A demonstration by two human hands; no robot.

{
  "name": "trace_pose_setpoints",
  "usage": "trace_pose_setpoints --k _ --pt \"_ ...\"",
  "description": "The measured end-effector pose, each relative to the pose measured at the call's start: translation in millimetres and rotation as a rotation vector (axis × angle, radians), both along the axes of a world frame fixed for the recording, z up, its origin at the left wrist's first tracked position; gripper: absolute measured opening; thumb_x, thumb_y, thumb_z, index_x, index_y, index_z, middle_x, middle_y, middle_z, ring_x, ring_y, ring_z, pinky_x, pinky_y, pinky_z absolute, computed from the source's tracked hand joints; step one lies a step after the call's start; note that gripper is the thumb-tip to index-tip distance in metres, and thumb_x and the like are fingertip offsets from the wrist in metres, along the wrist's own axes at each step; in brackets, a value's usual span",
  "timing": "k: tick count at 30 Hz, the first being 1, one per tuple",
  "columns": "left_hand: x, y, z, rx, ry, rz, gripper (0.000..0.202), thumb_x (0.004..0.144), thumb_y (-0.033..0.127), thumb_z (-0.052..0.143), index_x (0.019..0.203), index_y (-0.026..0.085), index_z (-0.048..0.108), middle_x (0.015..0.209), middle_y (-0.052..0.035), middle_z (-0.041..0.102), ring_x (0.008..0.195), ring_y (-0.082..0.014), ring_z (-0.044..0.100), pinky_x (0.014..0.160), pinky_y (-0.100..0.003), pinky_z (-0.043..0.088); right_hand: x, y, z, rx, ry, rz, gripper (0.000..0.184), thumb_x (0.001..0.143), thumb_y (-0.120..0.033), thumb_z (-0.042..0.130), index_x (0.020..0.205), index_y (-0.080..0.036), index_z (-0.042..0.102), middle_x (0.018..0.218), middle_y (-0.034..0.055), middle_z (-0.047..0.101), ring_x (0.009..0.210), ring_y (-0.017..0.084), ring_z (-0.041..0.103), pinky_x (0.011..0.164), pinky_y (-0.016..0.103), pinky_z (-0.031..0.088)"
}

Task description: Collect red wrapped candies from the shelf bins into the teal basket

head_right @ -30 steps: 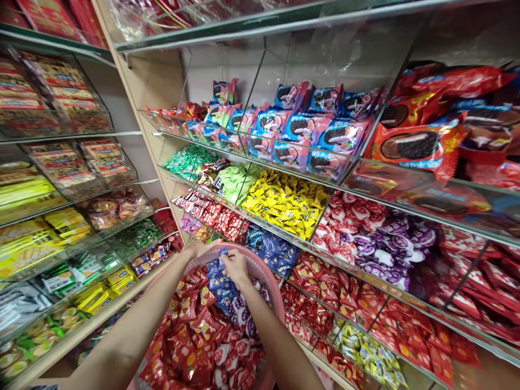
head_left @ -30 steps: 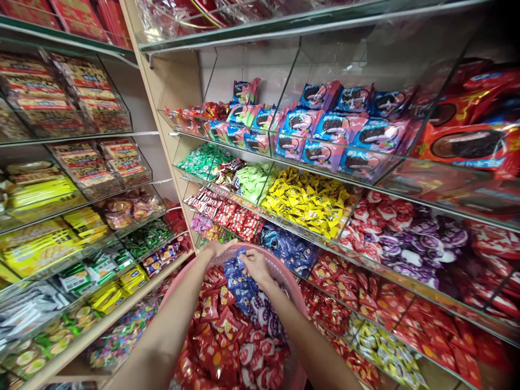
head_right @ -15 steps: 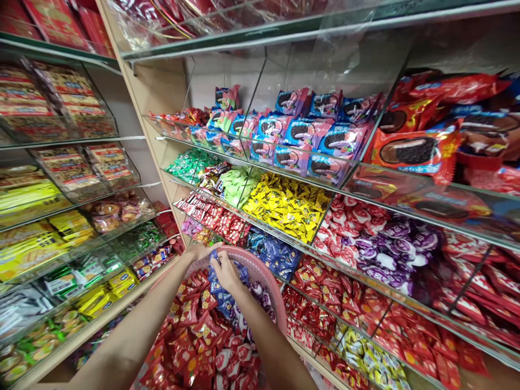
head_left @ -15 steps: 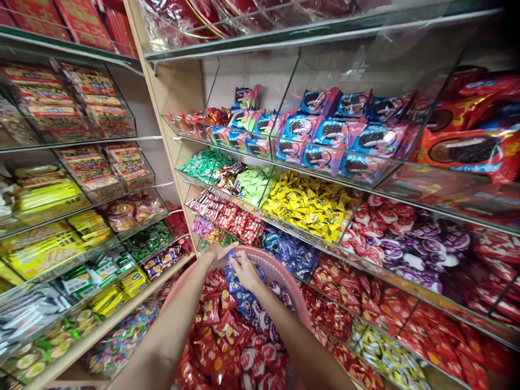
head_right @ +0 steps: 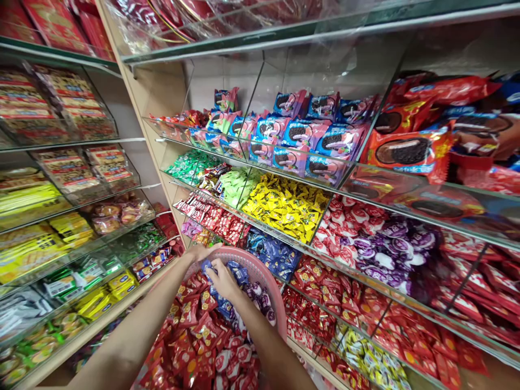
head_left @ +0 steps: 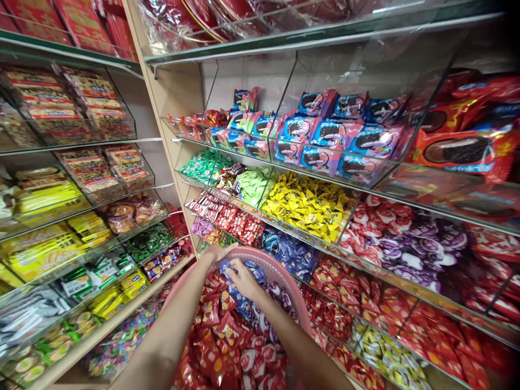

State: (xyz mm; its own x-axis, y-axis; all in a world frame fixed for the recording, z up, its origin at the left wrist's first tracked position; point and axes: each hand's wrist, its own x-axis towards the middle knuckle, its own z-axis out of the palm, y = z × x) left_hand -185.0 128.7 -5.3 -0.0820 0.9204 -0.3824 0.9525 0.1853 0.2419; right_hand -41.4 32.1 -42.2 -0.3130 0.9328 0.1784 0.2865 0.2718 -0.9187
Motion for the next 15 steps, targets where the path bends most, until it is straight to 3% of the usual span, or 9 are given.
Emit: trace_pose_setpoints --k 5,8,11,15 --pt "1.0 -0.4 1.7 0.014 -0.001 0.009 0.106 0.055 0.091 0.027 0.108 0.007 0.066 0.119 -0.0232 0.058 0.108 -0.0385 0.056 0.087 -0.042 0.045 12.6 9.9 14.4 -0.021 -0.035 -0.187 0.024 0.088 -0.042 0.040 0.095 -0.022 0.049 0.092 0.0008 0.061 0.057 0.010 0.058 0.048 0.021 0.045" --pt "2.3 -1.5 4.0 0.019 -0.001 0.018 0.109 0.054 0.092 0.024 0.106 0.006 0.066 0.119 -0.0249 0.058 0.109 -0.0389 0.055 0.087 -0.043 0.044 19.0 14.9 23.4 -0.029 -0.113 -0.288 0.022 0.087 -0.040 0.043 0.090 -0.020 0.053 0.083 0.0010 0.063 0.052 0.011 0.057 0.050 0.023 0.044" --pt "3.1 -2.7 6.0 0.023 -0.002 0.025 0.107 0.054 0.092 0.025 0.103 0.007 0.067 0.116 -0.0252 0.059 0.106 -0.0390 0.057 0.085 -0.043 0.045 15.6 14.6 25.4 -0.043 -0.206 -0.331 0.019 0.085 -0.037 0.048 0.090 -0.020 0.056 0.075 0.0006 0.064 0.046 0.011 0.055 0.050 0.024 0.043" --pt "2.7 -3.5 5.7 0.063 0.000 0.028 0.102 0.055 0.091 0.028 0.096 0.009 0.070 0.112 -0.0240 0.062 0.102 -0.0386 0.059 0.081 -0.041 0.047 4.3 9.4 21.8 -0.028 -0.324 -0.343 0.021 0.085 -0.031 0.051 0.104 -0.022 0.055 0.077 0.0017 0.066 0.055 0.014 0.060 0.053 0.023 0.042"
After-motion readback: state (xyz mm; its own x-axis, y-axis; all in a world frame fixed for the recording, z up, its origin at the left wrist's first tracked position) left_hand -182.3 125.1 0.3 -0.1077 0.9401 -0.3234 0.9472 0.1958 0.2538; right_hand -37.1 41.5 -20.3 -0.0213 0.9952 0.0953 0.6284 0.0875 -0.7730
